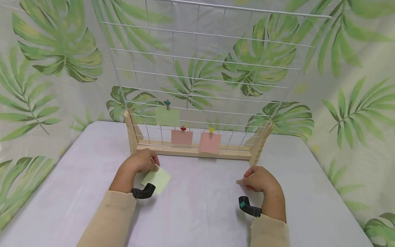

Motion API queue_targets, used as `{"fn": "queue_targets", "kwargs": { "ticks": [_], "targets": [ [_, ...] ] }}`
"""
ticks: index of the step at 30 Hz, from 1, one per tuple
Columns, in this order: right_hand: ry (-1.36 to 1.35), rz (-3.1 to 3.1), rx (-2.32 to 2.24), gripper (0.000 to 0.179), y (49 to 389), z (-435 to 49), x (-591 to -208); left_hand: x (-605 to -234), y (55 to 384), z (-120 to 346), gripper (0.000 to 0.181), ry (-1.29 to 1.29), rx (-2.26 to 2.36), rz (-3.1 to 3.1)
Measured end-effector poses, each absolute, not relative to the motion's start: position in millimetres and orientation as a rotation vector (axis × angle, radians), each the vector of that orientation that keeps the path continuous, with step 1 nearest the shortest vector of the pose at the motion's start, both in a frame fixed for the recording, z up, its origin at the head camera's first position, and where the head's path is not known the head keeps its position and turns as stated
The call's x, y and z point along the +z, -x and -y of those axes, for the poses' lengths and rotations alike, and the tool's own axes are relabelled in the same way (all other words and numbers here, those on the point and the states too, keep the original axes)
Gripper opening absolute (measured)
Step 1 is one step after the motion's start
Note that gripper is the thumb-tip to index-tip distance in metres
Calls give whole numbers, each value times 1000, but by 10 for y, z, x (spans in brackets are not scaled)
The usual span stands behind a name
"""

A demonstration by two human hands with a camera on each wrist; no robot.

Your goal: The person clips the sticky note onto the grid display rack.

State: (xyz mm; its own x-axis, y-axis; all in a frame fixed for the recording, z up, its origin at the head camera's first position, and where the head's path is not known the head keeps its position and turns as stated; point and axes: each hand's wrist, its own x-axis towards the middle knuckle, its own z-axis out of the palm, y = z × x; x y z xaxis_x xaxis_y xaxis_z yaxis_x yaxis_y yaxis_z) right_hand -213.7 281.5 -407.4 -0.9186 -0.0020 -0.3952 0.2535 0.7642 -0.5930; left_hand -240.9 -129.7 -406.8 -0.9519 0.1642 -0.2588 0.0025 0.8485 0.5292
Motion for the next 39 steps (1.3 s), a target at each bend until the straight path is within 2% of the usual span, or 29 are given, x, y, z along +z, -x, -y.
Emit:
{"fn": "queue_targets", "kwargs": {
  "ticks": [15, 32, 39],
  "targets": [
    [-139, -2582, -946, 19, 2150, -2875, -3907, -3820, 2432, 1132, 6, -202, 1027, -2614],
    [-143, -2577, -952, 21, 2134, -2827, -4026, -3723, 2343, 1018, 16, -387, 1515, -2577],
    [-158, -2574, -959, 18, 2114, -2817, -4057, -3677, 2275, 985, 16, -371, 1683, -2604]
  ]
}}
